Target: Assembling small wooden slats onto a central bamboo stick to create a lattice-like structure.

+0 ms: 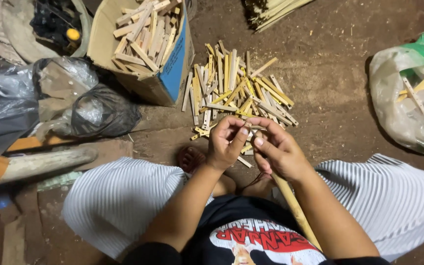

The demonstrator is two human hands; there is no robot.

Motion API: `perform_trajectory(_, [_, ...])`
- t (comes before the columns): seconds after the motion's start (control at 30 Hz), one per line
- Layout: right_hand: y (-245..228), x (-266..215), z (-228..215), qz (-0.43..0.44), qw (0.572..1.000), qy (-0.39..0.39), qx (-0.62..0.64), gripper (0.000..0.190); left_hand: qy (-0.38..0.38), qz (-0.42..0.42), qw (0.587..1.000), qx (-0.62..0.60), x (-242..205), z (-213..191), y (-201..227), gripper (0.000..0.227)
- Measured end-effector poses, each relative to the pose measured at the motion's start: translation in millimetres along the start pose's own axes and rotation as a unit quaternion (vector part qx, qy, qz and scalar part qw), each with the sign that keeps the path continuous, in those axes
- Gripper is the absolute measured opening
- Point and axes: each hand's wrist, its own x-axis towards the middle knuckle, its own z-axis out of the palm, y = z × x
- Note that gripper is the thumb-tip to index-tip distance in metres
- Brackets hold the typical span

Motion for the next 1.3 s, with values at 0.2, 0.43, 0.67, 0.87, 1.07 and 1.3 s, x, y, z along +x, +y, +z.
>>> perform_trajectory(0.2, [9,3,-11,0.003,1.0,-0.003,0.001,0.038,0.018,0.004,1.0,0.0,-7,-1,-5,0.017])
perform_trajectory(0.43, [12,9,-29,0.012,0.999,0.027,-0.016,0.033,0.017,-0.07,0.994,-0.084,-6,8,-5,0.016])
perform_trajectory(0.67, [-1,1,-17,-0.008,0.999,0.034,-0.027,0.039,0.016,-0.092,0.995,-0.044,-2,10,10,0.026])
perform_trajectory(0.87, [5,1,-13,-0.01,1.0,0.024,-0.008,0.039,-0.033,-0.059,0.992,0.104,3,10,16,0.032])
perform_trajectory(1.07, [1,3,-11,-0.008,1.0,0.021,-0.021,0.041,-0.017,-0.091,0.992,0.08,4,12,19,0.035])
perform_trajectory(1.3, [-4,3,-6,-0.003,0.998,0.033,-0.056,0.042,-0.025,-0.133,0.986,0.096,2,11,13,0.032])
